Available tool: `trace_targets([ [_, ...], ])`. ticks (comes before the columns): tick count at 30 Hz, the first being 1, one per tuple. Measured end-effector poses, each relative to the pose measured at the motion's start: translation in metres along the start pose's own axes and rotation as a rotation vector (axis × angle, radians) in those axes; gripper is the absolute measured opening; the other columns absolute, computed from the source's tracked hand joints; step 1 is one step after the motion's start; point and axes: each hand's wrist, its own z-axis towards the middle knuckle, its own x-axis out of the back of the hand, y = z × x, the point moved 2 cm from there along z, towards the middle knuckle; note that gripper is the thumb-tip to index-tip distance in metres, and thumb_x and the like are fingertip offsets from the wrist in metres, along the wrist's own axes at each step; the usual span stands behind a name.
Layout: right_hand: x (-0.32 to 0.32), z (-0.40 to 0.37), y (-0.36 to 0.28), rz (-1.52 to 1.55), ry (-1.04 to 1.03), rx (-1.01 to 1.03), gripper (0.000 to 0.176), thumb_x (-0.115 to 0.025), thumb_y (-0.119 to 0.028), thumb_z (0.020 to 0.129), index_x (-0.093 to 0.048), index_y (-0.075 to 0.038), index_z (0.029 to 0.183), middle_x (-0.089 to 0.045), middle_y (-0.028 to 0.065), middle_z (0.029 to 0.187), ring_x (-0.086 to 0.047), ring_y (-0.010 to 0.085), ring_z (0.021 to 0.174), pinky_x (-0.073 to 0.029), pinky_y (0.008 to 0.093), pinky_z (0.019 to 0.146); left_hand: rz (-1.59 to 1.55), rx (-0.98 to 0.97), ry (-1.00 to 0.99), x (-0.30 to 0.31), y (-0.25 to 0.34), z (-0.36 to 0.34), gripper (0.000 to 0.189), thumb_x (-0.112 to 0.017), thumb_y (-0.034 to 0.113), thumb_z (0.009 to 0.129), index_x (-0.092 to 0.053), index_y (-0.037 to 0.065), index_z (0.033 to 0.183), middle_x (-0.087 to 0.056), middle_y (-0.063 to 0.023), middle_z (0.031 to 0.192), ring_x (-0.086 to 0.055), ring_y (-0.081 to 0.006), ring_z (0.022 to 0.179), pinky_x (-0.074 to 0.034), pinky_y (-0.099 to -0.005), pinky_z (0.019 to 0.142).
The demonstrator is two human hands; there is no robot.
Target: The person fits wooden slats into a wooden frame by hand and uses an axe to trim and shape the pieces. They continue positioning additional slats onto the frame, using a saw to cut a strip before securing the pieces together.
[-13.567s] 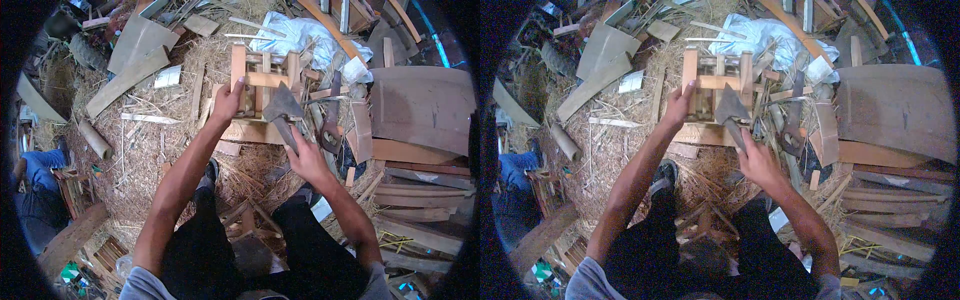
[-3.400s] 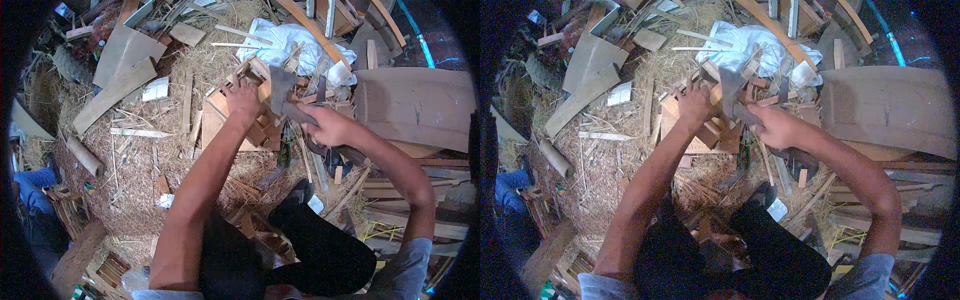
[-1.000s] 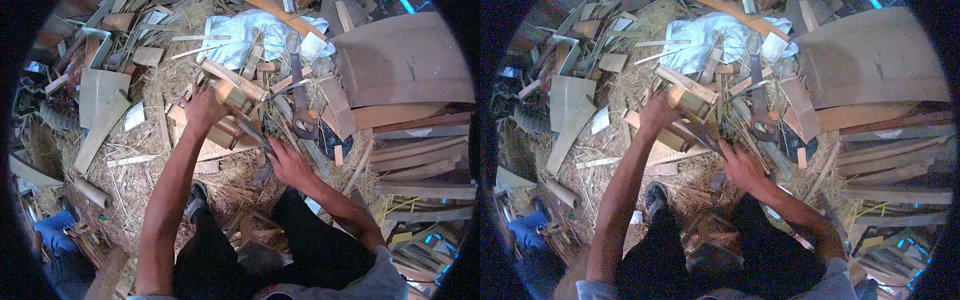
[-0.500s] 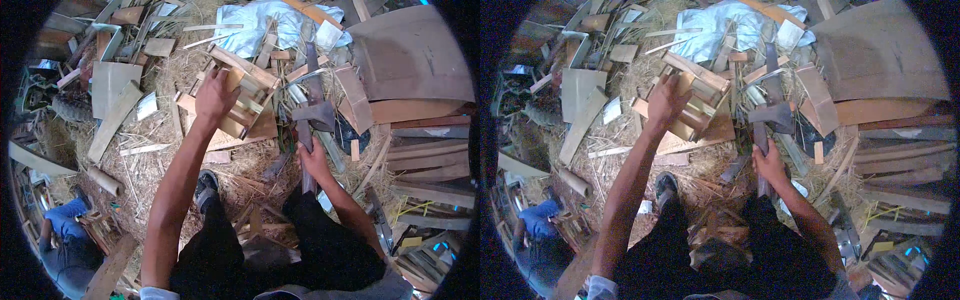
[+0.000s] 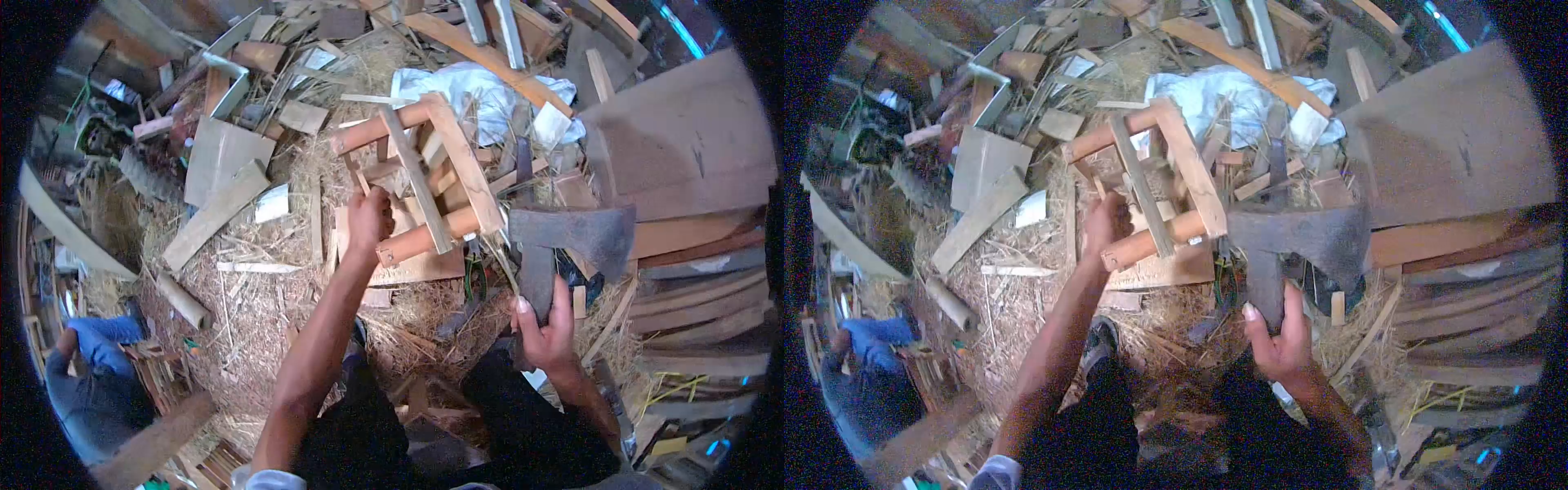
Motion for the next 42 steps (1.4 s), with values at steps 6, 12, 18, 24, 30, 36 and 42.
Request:
trace_targets([
  [6,-0.012,0.022,-0.029,-0.441,-0.231,0.246,0.05,-0.062,-0.01,0.09,-0.043,0.007,0.133,-0.057,0.0343,0.116,-0.058,0.0499,0.105,-0.049,0.0479,0.089,-0.244,0.015,0.083,0.045,-0.108,0.037,0.021,-0.045,0.022,0.095,-0.052,0.007,0.081,-0.049,-0.0024,0.065,-0.049,-0.0148,0.056,-0.044,-0.0328,0.051],
  [12,-0.022,0.025,-0.031,-0.495,-0.237,0.342,0.045,-0.063,-0.009,0.089,-0.048,0.009,0.127,-0.059,0.0316,0.111,-0.06,0.05,0.098,-0.051,0.0476,0.084,-0.367,-0.065,0.066,0.04,-0.126,0.042,0.009,-0.045,0.015,0.093,-0.046,0.008,0.088,-0.048,-0.0045,0.068,-0.045,-0.0151,0.052,-0.037,-0.0323,0.044],
  [18,-0.027,0.029,-0.035,-0.538,-0.36,0.234,0.042,-0.059,-0.013,0.092,-0.047,0.007,0.127,-0.061,0.0303,0.107,-0.062,0.0474,0.094,-0.053,0.0478,0.079,-0.116,-0.051,0.087,0.053,-0.125,0.038,0.027,-0.04,0.014,0.094,-0.057,-0.002,0.106,-0.063,-0.0131,0.088,-0.062,-0.02,0.073,-0.052,-0.0368,0.063],
  [24,-0.031,0.024,-0.03,-0.675,-0.463,0.099,0.05,-0.058,-0.014,0.09,-0.04,0.007,0.133,-0.059,0.0348,0.108,-0.061,0.05,0.094,-0.052,0.0502,0.08,-0.167,-0.148,0.192,0.023,-0.092,0.013,0.026,-0.043,0.016,0.089,-0.057,0.001,0.105,-0.046,-0.0003,0.062,-0.042,-0.0094,0.049,-0.035,-0.0294,0.044],
  [30,-0.033,0.029,-0.049,-0.512,-0.404,0.229,0.05,-0.058,-0.016,0.092,-0.039,0.008,0.132,-0.06,0.0361,0.105,-0.061,0.0509,0.097,-0.049,0.052,0.086,-0.213,-0.128,0.093,0.039,-0.103,0.024,0.008,-0.045,0.014,0.091,-0.048,0.008,0.095,-0.049,-0.001,0.064,-0.046,-0.0119,0.046,-0.038,-0.0294,0.039],
  [36,-0.05,0.056,-0.07,-0.458,-0.299,0.269,0.052,-0.058,-0.012,0.09,-0.038,0.007,0.134,-0.06,0.035,0.104,-0.06,0.0503,0.099,-0.049,0.0513,0.087,0.088,-0.072,-0.002,0.08,-0.078,-0.014,0.035,-0.045,0.022,0.094,-0.051,0.004,0.124,-0.063,-0.0114,0.107,-0.059,-0.0205,0.099,-0.048,-0.0379,0.082],
  [42,-0.082,0.117,-0.091,-0.421,-0.361,0.371,0.05,-0.052,-0.011,0.093,-0.033,0.005,0.137,-0.057,0.0377,0.111,-0.057,0.0528,0.102,-0.047,0.0533,0.086,0.256,-0.6,0.285,0.105,0.014,0.003,0.043,-0.044,0.033,0.099,-0.057,-0.003,0.119,-0.063,-0.0187,0.109,-0.059,-0.022,0.104,-0.046,-0.0338,0.087],
])
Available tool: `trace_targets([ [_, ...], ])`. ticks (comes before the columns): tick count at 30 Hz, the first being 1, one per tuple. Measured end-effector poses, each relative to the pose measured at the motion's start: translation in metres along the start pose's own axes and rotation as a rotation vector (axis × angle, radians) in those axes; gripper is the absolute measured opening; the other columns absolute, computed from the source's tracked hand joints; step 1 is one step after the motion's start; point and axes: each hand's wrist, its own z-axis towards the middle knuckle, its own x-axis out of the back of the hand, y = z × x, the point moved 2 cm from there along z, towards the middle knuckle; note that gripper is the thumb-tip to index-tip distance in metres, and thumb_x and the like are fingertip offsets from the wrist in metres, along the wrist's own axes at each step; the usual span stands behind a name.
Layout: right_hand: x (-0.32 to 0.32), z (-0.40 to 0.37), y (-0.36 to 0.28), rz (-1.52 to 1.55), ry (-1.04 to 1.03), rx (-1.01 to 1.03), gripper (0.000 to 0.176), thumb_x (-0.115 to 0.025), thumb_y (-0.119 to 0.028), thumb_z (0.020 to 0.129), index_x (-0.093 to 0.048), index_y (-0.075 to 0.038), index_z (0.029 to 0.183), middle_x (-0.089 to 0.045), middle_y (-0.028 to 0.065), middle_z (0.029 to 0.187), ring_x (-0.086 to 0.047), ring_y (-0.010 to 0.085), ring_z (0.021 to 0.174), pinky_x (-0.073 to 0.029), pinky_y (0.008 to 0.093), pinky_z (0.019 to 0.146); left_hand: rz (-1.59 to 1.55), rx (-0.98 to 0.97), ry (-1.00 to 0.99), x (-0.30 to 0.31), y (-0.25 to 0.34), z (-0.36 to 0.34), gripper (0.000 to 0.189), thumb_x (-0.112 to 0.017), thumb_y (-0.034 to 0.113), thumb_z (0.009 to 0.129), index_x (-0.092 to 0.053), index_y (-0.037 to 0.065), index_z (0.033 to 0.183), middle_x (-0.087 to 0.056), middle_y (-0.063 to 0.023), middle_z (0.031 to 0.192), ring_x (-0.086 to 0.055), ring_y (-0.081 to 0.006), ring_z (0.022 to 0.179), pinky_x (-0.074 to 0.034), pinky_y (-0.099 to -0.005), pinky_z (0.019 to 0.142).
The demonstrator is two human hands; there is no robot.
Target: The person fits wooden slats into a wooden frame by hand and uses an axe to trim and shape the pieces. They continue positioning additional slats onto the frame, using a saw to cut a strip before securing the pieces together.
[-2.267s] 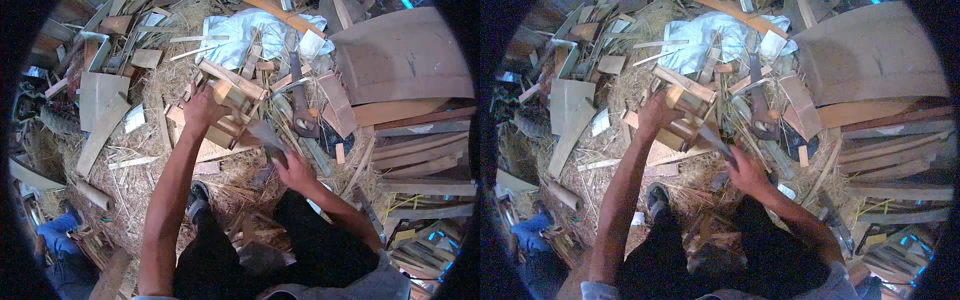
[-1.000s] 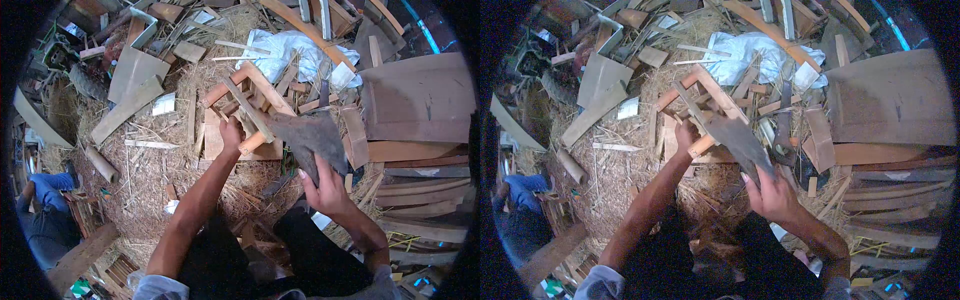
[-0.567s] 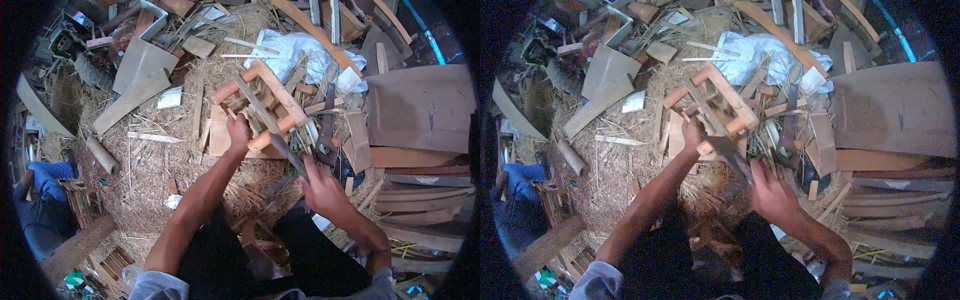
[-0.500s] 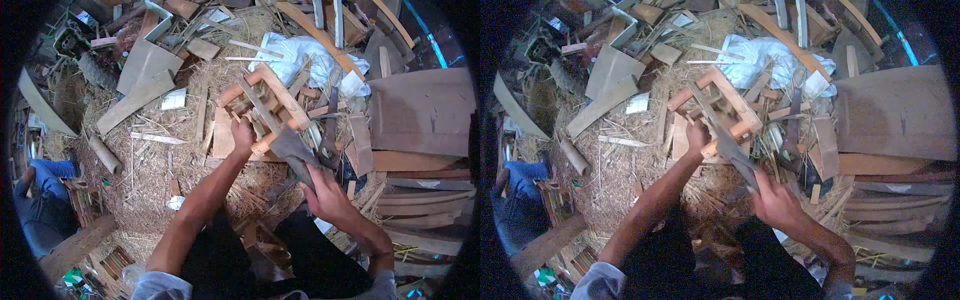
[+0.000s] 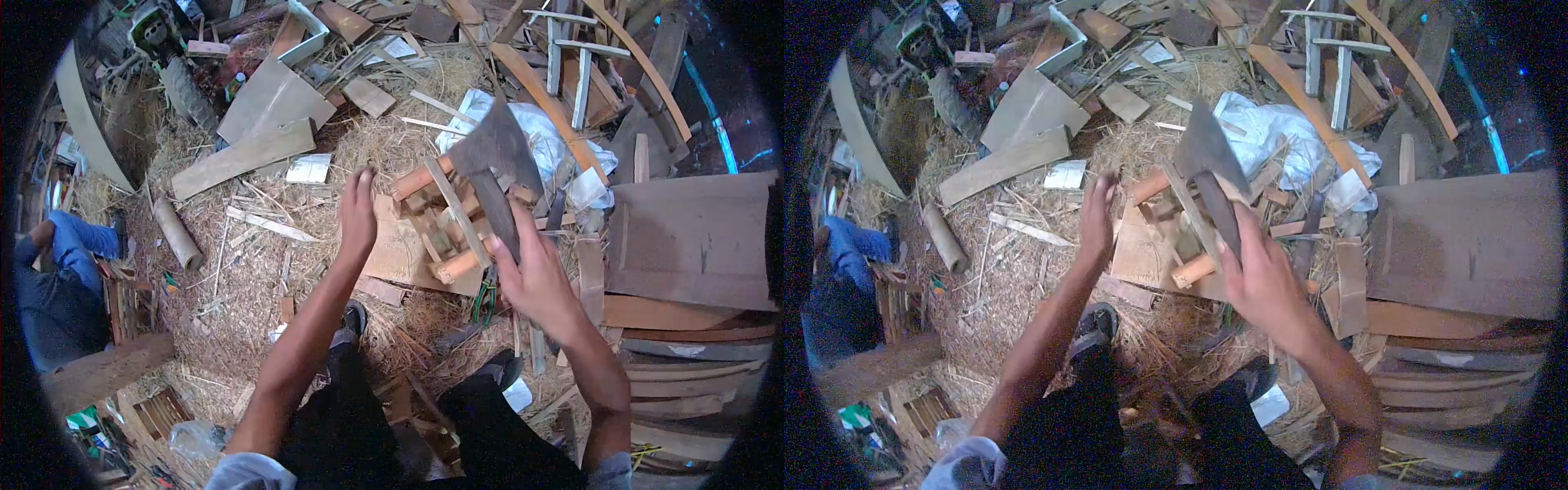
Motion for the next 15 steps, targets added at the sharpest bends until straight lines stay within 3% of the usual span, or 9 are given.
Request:
trace_targets([
  [3,-0.004,0.023,-0.011,0.013,-0.026,-0.015,0.05,-0.052,-0.01,0.093,-0.033,0.005,0.137,-0.058,0.0382,0.107,-0.058,0.0531,0.099,-0.048,0.0538,0.085,0.168,-0.056,-0.248,-0.03,0.027,0.01,0.043,-0.04,0.036,0.102,-0.063,0.0,0.1,-0.064,-0.011,0.093,-0.06,-0.0198,0.089,-0.046,-0.0351,0.082],
  [6,-0.013,0.034,-0.017,-0.007,0.036,0.019,0.052,-0.053,-0.006,0.091,-0.033,0.006,0.137,-0.059,0.0383,0.105,-0.059,0.053,0.097,-0.049,0.0534,0.082,0.086,0.003,-0.293,-0.039,0.005,0.008,0.046,-0.04,0.036,0.103,-0.058,0.001,0.079,-0.061,-0.0084,0.071,-0.057,-0.0207,0.068,-0.045,-0.0365,0.067],
  [9,-0.03,0.038,-0.003,-0.128,-0.002,0.051,0.051,-0.053,-0.006,0.091,-0.035,0.005,0.137,-0.061,0.0352,0.103,-0.06,0.0521,0.096,-0.049,0.0511,0.082,0.199,-0.075,-0.218,-0.037,0.005,0.005,0.046,-0.04,0.033,0.103,-0.054,0.0,0.074,-0.056,-0.0081,0.061,-0.052,-0.0199,0.058,-0.041,-0.0381,0.058],
  [12,-0.019,0.047,-0.009,-0.166,-0.11,0.057,0.052,-0.053,-0.006,0.09,-0.036,0.004,0.138,-0.062,0.0348,0.1,-0.06,0.0518,0.095,-0.048,0.0511,0.082,0.217,-0.132,-0.175,-0.038,0.011,0.003,0.044,-0.042,0.029,0.102,-0.052,-0.005,0.075,-0.051,-0.019,0.061,-0.046,-0.0254,0.054,-0.041,-0.042,0.057],
  [15,-0.024,0.048,-0.017,-0.124,-0.04,0.072,0.051,-0.054,-0.007,0.09,-0.037,0.004,0.137,-0.062,0.0355,0.097,-0.06,0.0509,0.096,-0.047,0.0515,0.084,0.23,-0.1,-0.201,-0.037,0.008,0.0,0.043,-0.043,0.027,0.102,-0.052,-0.005,0.076,-0.05,-0.0197,0.061,-0.046,-0.0284,0.053,-0.041,-0.0421,0.056],
])
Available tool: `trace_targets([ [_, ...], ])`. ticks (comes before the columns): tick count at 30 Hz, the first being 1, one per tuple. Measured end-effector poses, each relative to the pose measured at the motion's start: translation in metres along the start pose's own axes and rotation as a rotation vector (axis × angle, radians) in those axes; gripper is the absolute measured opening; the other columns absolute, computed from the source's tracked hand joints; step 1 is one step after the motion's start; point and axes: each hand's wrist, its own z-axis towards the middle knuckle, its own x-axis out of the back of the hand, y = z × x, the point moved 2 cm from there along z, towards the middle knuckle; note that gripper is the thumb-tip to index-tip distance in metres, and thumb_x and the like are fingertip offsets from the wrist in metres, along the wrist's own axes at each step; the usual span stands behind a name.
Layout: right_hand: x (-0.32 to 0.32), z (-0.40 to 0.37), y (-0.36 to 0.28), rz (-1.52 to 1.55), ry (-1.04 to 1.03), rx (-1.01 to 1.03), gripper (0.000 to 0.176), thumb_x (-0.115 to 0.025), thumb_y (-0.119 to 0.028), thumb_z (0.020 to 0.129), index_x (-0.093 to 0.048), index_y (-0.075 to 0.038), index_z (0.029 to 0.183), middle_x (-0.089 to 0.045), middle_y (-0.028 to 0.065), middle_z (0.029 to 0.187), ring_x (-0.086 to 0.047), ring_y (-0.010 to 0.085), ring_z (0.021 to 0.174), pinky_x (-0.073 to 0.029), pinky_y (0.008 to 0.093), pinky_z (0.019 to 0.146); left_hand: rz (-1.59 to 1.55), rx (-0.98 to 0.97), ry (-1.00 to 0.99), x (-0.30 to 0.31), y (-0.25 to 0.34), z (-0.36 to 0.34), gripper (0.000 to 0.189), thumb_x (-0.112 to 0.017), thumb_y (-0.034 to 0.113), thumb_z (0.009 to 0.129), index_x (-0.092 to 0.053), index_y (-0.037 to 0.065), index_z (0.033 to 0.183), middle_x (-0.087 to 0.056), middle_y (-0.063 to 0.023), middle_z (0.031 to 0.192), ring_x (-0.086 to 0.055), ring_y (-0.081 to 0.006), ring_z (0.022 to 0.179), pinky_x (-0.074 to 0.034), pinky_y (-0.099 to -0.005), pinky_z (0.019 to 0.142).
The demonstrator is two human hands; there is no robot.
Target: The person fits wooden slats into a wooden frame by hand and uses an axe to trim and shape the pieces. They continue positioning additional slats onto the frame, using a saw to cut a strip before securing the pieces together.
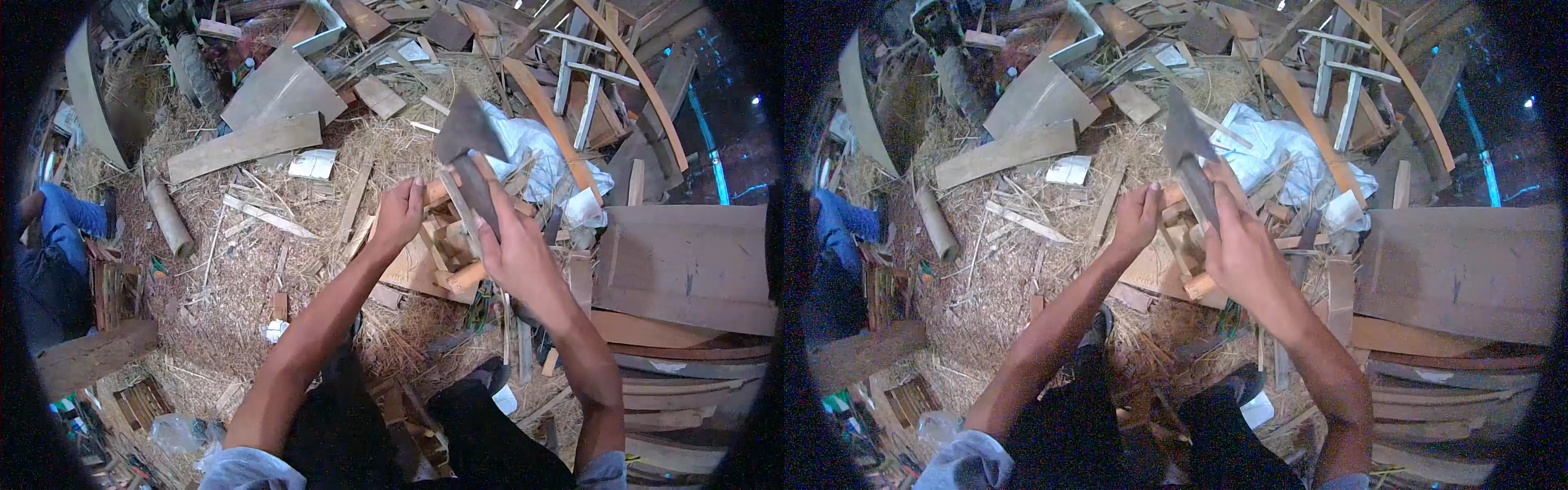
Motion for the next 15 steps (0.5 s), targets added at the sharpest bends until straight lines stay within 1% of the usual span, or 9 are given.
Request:
trace_targets([
  [2,-0.005,-0.002,-0.004,0.074,0.122,0.042,0.05,-0.054,-0.008,0.09,-0.039,0.004,0.136,-0.062,0.0353,0.098,-0.061,0.0504,0.096,-0.047,0.0512,0.085,-0.026,0.001,0.01,0.001,-0.001,-0.002,0.042,-0.043,0.027,0.102,-0.052,-0.005,0.076,-0.051,-0.0194,0.061,-0.048,-0.0286,0.053,-0.041,-0.0418,0.056],
  [5,-0.006,-0.001,0.016,-0.125,-0.206,-0.151,0.049,-0.055,-0.011,0.091,-0.04,0.005,0.135,-0.063,0.0336,0.095,-0.062,0.0486,0.094,-0.049,0.0485,0.083,-0.035,-0.011,0.008,0.0,0.001,0.005,0.042,-0.042,0.027,0.102,-0.052,-0.005,0.075,-0.05,-0.0178,0.059,-0.049,-0.0276,0.053,-0.041,-0.0409,0.056],
  [8,0.011,-0.011,0.022,0.025,-0.013,-0.044,0.051,-0.057,-0.014,0.091,-0.04,0.005,0.136,-0.062,0.0328,0.096,-0.062,0.0503,0.094,-0.05,0.0468,0.083,-0.032,0.066,-0.131,-0.002,-0.01,0.007,0.047,-0.046,0.037,0.1,-0.06,-0.003,0.08,-0.055,-0.0149,0.061,-0.053,-0.0226,0.056,-0.043,-0.0379,0.058],
  [10,0.017,-0.033,0.024,0.125,0.12,-0.255,0.044,-0.061,-0.014,0.09,-0.046,0.004,0.128,-0.066,0.0268,0.092,-0.067,0.0403,0.085,-0.051,0.0452,0.076,0.029,0.128,-0.302,0.009,-0.004,0.018,0.052,-0.049,0.046,0.097,-0.065,-0.002,0.085,-0.06,-0.0136,0.063,-0.055,-0.0194,0.059,-0.045,-0.0358,0.06],
  [11,0.021,-0.047,0.028,0.217,0.183,-0.356,0.043,-0.061,-0.015,0.091,-0.047,0.004,0.127,-0.067,0.0248,0.091,-0.068,0.0366,0.082,-0.052,0.043,0.075,0.105,0.22,-0.478,0.014,-0.009,0.03,0.061,-0.053,0.056,0.092,-0.069,-0.003,0.092,-0.065,-0.0111,0.07,-0.057,-0.016,0.063,-0.046,-0.0333,0.063],
  [12,0.025,-0.061,0.033,0.311,0.246,-0.452,0.042,-0.061,-0.017,0.092,-0.048,0.004,0.126,-0.068,0.0228,0.091,-0.069,0.0328,0.08,-0.052,0.0408,0.073,0.079,0.273,-0.559,0.016,-0.003,0.038,0.064,-0.054,0.058,0.091,-0.069,-0.004,0.092,-0.065,-0.0104,0.071,-0.057,-0.0158,0.064,-0.047,-0.0328,0.063],
  [13,0.018,-0.076,0.058,0.32,0.415,-0.31,0.039,-0.061,-0.021,0.093,-0.051,0.003,0.123,-0.068,0.0179,0.087,-0.067,0.023,0.075,-0.052,0.0355,0.07,0.057,0.323,-0.636,0.017,0.008,0.045,0.066,-0.054,0.059,0.09,-0.069,-0.005,0.091,-0.065,-0.0097,0.073,-0.058,-0.0156,0.065,-0.047,-0.0323,0.064],
  [14,0.015,-0.09,0.078,0.269,0.45,-0.345,0.038,-0.061,-0.021,0.093,-0.051,0.003,0.122,-0.068,0.0173,0.086,-0.067,0.023,0.074,-0.052,0.0353,0.069,0.039,0.372,-0.71,0.017,0.014,0.05,0.069,-0.055,0.061,0.089,-0.069,-0.006,0.091,-0.065,-0.0089,0.074,-0.058,-0.0154,0.066,-0.047,-0.0318,0.064],
  [15,0.013,-0.103,0.094,0.218,0.485,-0.378,0.037,-0.061,-0.021,0.093,-0.052,0.003,0.121,-0.068,0.0167,0.085,-0.067,0.023,0.073,-0.052,0.0351,0.068,0.104,0.304,-0.763,0.013,0.013,0.051,0.05,-0.056,0.045,0.095,-0.066,-0.002,0.084,-0.059,-0.0023,0.069,-0.05,-0.0103,0.06,-0.038,-0.0275,0.054],
])
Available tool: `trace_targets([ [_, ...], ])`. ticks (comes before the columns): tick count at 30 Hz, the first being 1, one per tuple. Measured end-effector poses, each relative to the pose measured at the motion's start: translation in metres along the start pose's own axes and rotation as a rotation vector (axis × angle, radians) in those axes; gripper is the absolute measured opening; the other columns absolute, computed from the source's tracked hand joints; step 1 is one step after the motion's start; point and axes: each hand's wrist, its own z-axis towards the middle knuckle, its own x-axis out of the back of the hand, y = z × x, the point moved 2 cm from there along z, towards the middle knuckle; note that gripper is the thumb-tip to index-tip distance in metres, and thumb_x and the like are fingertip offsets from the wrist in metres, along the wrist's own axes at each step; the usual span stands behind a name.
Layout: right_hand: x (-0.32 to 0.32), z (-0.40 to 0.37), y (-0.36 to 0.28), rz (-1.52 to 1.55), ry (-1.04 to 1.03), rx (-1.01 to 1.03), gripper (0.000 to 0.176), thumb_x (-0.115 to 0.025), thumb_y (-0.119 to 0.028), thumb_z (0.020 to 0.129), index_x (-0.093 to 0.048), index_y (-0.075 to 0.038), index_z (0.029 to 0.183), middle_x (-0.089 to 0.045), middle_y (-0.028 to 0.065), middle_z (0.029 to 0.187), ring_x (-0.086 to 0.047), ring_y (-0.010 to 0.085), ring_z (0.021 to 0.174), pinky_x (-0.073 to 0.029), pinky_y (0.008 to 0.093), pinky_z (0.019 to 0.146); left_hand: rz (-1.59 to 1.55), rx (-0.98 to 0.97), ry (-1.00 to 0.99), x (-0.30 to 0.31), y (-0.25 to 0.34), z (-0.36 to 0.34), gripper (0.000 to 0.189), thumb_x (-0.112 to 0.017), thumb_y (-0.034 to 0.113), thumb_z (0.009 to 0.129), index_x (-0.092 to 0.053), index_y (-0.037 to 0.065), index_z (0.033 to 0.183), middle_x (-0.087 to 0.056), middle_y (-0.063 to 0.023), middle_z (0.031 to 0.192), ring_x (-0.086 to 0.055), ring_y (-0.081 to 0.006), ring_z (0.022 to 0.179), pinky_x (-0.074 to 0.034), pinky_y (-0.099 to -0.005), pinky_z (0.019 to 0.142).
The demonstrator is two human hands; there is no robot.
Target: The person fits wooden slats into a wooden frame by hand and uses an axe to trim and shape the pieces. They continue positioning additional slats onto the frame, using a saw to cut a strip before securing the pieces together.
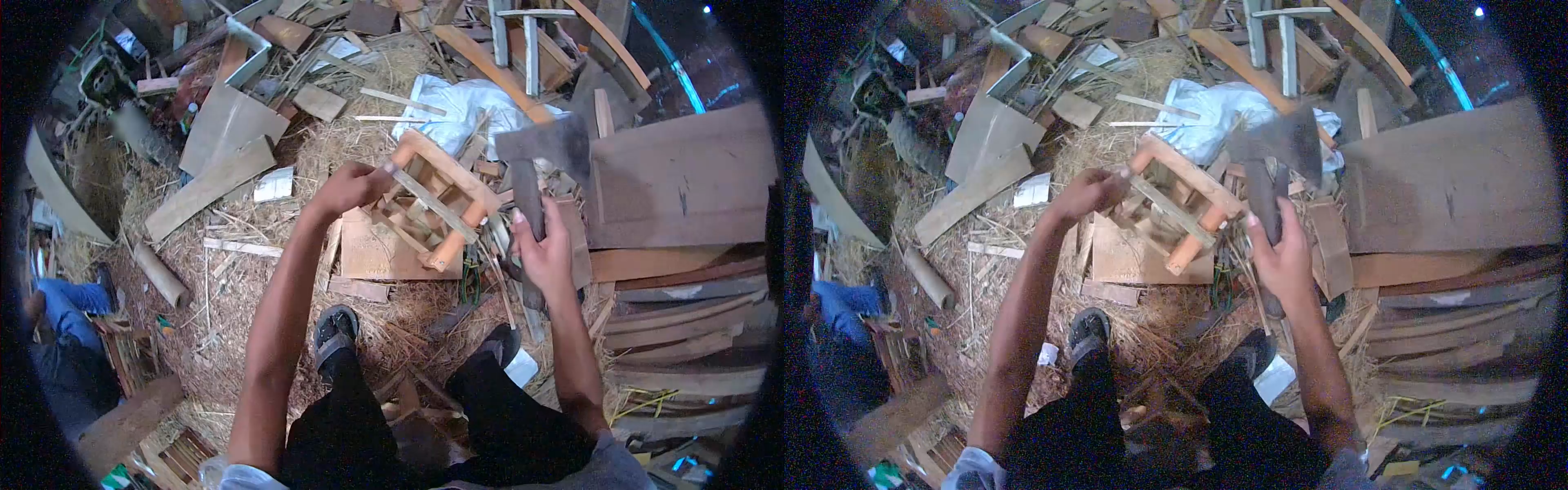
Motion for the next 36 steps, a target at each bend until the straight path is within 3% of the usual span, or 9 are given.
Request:
trace_targets([
  [7,0.014,-0.054,0.157,-0.089,-0.236,-0.566,0.044,-0.067,-0.033,0.087,-0.057,-0.001,0.115,-0.069,0.0176,0.082,-0.069,0.0324,0.075,-0.053,0.0429,0.07,-0.434,0.043,0.421,-0.016,0.032,-0.01,0.045,-0.061,0.041,0.095,-0.064,-0.002,0.081,-0.058,-0.0045,0.066,-0.054,-0.0151,0.055,-0.045,-0.0308,0.051],
  [10,0.001,-0.087,0.206,-0.293,-0.214,-0.247,0.034,-0.07,-0.029,0.085,-0.064,0.001,0.1,-0.067,0.0127,0.073,-0.066,0.0222,0.061,-0.052,0.0368,0.058,-0.469,0.037,0.498,-0.002,0.046,-0.016,0.039,-0.061,0.035,0.095,-0.064,-0.001,0.081,-0.057,-0.0046,0.064,-0.054,-0.0152,0.054,-0.045,-0.0309,0.051],
  [13,0.014,-0.083,0.204,-0.258,-0.235,-0.239,0.038,-0.071,-0.036,0.083,-0.066,0.0,0.093,-0.069,0.0206,0.082,-0.067,0.0395,0.078,-0.053,0.045,0.072,-0.452,0.024,0.55,0.019,0.042,-0.013,0.035,-0.062,0.03,0.095,-0.062,0.0,0.077,-0.06,-0.0053,0.067,-0.054,-0.015,0.055,-0.045,-0.0319,0.05],
  [17,0.032,-0.042,0.241,-0.679,-0.276,0.095,0.034,-0.071,-0.032,0.081,-0.067,0.001,0.092,-0.068,0.0225,0.083,-0.067,0.0401,0.081,-0.052,0.0452,0.074,-0.754,-0.106,0.575,0.028,0.107,-0.051,0.036,-0.061,0.032,0.096,-0.062,-0.001,0.082,-0.062,-0.0062,0.072,-0.055,-0.0144,0.058,-0.045,-0.0317,0.052],
  [18,0.053,-0.028,0.156,-0.562,-0.04,0.192,0.032,-0.071,-0.026,0.081,-0.067,0.003,0.095,-0.068,0.0234,0.089,-0.067,0.0388,0.086,-0.051,0.0429,0.076,-0.749,-0.15,0.588,0.031,0.125,-0.064,0.036,-0.061,0.032,0.096,-0.063,-0.001,0.083,-0.062,-0.0064,0.072,-0.055,-0.0146,0.059,-0.046,-0.0319,0.053],
  [20,0.086,0.003,0.021,-0.26,-0.083,0.021,0.033,-0.07,-0.025,0.084,-0.067,0.004,0.101,-0.068,0.0241,0.095,-0.066,0.0386,0.091,-0.051,0.0409,0.081,-0.755,-0.186,0.573,0.036,0.158,-0.09,0.038,-0.06,0.034,0.096,-0.064,-0.002,0.085,-0.062,-0.0073,0.072,-0.056,-0.0159,0.061,-0.046,-0.0332,0.057],
  [22,0.102,0.036,-0.048,-0.093,0.057,0.237,0.032,-0.068,-0.024,0.089,-0.067,0.004,0.104,-0.07,0.0193,0.093,-0.068,0.0305,0.087,-0.052,0.037,0.079,-0.71,-0.225,0.609,0.036,0.198,-0.12,0.039,-0.06,0.035,0.096,-0.064,-0.002,0.086,-0.062,-0.007,0.073,-0.056,-0.0164,0.062,-0.046,-0.033,0.057],
  [24,0.125,0.035,-0.147,0.227,0.061,0.325,0.029,-0.059,-0.023,0.098,-0.066,0.003,0.108,-0.069,0.0028,0.087,-0.061,0.0094,0.079,-0.049,0.0244,0.071,-0.541,-0.254,0.653,0.039,0.235,-0.151,0.039,-0.059,0.036,0.096,-0.065,0.0,0.086,-0.062,-0.0059,0.074,-0.056,-0.0158,0.062,-0.045,-0.0314,0.058],
  [36,0.178,-0.067,-0.332,0.071,0.289,0.899,0.053,-0.068,-0.017,0.087,-0.052,0.001,0.133,-0.049,0.0183,0.131,-0.047,0.0297,0.126,-0.034,0.0364,0.109,-1.021,-0.265,0.157,0.023,0.267,-0.263,0.018,-0.057,0.025,0.096,-0.055,0.015,0.082,-0.047,0.006,0.059,-0.044,-0.0112,0.047,-0.041,-0.0295,0.051],
])
